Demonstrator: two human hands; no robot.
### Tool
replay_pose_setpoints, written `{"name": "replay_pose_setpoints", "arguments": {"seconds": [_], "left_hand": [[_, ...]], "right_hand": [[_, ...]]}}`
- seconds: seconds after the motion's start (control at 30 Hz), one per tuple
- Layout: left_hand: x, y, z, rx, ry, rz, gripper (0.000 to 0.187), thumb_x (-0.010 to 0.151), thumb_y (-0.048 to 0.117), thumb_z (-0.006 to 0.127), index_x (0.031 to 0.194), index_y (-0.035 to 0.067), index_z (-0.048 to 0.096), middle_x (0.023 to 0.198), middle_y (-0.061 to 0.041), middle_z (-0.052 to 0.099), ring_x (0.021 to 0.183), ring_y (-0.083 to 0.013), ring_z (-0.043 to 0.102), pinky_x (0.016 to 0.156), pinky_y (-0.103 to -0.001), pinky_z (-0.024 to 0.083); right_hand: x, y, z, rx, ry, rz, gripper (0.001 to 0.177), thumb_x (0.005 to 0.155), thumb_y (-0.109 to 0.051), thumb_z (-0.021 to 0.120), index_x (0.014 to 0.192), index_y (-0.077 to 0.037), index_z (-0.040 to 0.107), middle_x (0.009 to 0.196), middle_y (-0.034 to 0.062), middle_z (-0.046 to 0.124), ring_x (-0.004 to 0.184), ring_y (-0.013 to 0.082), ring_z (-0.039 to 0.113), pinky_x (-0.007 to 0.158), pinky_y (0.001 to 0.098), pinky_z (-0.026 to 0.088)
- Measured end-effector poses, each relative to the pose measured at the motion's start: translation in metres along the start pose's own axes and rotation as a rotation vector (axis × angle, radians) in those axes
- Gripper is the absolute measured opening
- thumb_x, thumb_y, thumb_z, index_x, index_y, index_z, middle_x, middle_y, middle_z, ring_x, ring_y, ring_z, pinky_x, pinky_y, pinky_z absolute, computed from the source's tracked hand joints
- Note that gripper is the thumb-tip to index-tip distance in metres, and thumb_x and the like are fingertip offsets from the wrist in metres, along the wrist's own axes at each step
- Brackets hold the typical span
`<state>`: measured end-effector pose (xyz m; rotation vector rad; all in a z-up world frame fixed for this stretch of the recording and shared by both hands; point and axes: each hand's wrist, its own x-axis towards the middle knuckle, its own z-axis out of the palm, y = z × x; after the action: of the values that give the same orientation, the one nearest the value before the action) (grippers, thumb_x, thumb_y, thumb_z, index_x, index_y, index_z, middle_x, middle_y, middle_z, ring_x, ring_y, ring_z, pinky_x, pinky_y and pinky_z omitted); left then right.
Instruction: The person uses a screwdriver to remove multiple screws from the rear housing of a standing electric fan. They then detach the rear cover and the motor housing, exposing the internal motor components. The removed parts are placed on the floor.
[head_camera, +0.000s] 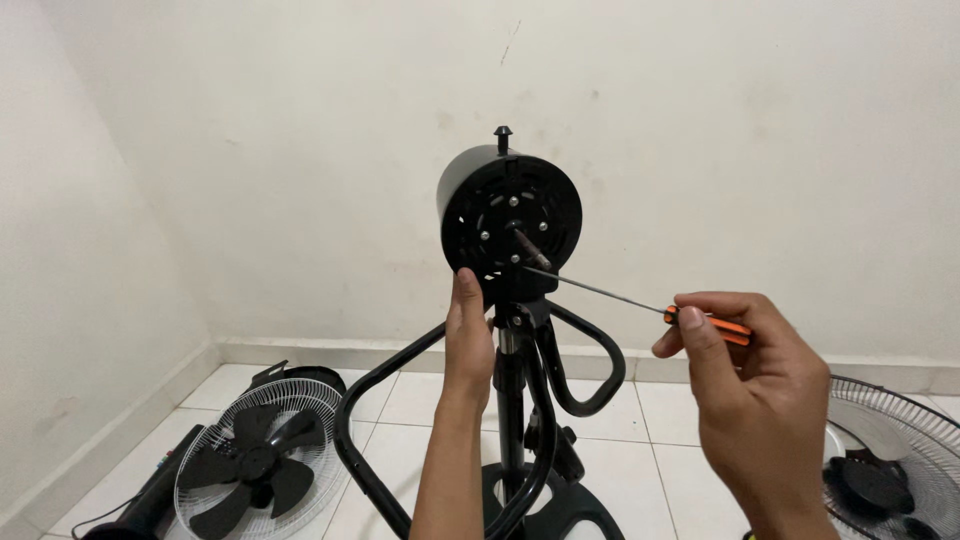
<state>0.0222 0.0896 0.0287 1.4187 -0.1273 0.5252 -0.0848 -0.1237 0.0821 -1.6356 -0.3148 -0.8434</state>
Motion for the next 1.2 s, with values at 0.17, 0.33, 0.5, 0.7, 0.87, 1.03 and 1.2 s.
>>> {"name": "replay_pose_setpoints", "arguments": {"seconds": [0.17,0.33,0.5,0.7,0.87,1.03,1.2], "left_hand": [[-0.012,-0.01,0.009,0.074,-0.044,0.097,0.104,0.08,0.07,0.053,0.162,0.023,0.011,0.15,-0.01,0.048,0.144,-0.0293,0.037,0.116,-0.052,0.031],[-0.032,-0.017,0.02,0.299,-0.001,0.035,0.099,0.079,0.042,0.075,0.156,0.01,0.022,0.106,-0.011,0.076,0.106,-0.026,0.074,0.098,-0.04,0.057],[-0.035,-0.01,0.019,0.501,0.027,0.12,0.064,0.086,0.038,0.075,0.134,0.005,0.048,0.095,-0.007,0.075,0.088,-0.0234,0.075,0.079,-0.036,0.061],[-0.048,-0.001,0.027,0.492,-0.031,0.031,0.055,0.086,0.036,0.073,0.128,0.006,0.053,0.09,-0.008,0.076,0.081,-0.0233,0.077,0.075,-0.037,0.062],[-0.058,-0.005,0.036,0.385,-0.048,0.05,0.06,0.082,0.037,0.077,0.132,0.01,0.055,0.103,-0.007,0.076,0.097,-0.0214,0.074,0.087,-0.038,0.058],[-0.061,0.001,0.027,-0.072,-0.102,0.045,0.07,0.093,0.043,0.067,0.15,0.007,0.05,0.12,-0.02,0.062,0.118,-0.0345,0.06,0.106,-0.046,0.049],[-0.076,0.019,0.017,-0.24,-0.122,0.107,0.087,0.093,0.048,0.052,0.162,0.019,0.01,0.154,-0.011,0.05,0.147,-0.026,0.043,0.121,-0.042,0.034]], "right_hand": [[0.003,-0.001,-0.014,0.073,0.036,0.068,0.017,0.104,-0.013,0.059,0.104,0.001,0.068,0.076,0.0094,0.07,0.048,0.0043,0.042,0.04,0.0215,0.031],[0.0,-0.007,-0.028,0.081,0.011,0.055,0.017,0.102,-0.013,0.059,0.103,0.001,0.069,0.075,0.0093,0.07,0.048,0.0044,0.042,0.041,0.0213,0.032],[0.004,-0.008,-0.036,0.004,0.003,0.103,0.017,0.101,-0.013,0.06,0.104,0.0,0.07,0.07,0.0105,0.07,0.045,0.0061,0.043,0.039,0.0226,0.031],[0.01,-0.003,-0.039,0.049,-0.002,0.046,0.015,0.101,-0.011,0.059,0.104,0.0,0.07,0.072,0.0089,0.07,0.048,0.0043,0.043,0.041,0.0212,0.033],[0.009,-0.003,-0.039,0.035,-0.011,0.05,0.014,0.1,-0.009,0.06,0.103,0.001,0.069,0.071,0.0097,0.07,0.047,0.0049,0.044,0.04,0.0223,0.031],[0.001,-0.009,-0.042,0.024,-0.025,0.033,0.014,0.099,-0.008,0.061,0.104,0.001,0.07,0.071,0.0094,0.07,0.046,0.0049,0.043,0.038,0.0217,0.029],[-0.009,-0.019,-0.044,0.023,-0.032,-0.018,0.015,0.101,-0.008,0.062,0.109,0.001,0.071,0.078,0.0093,0.072,0.052,0.0041,0.046,0.042,0.0206,0.033]]}}
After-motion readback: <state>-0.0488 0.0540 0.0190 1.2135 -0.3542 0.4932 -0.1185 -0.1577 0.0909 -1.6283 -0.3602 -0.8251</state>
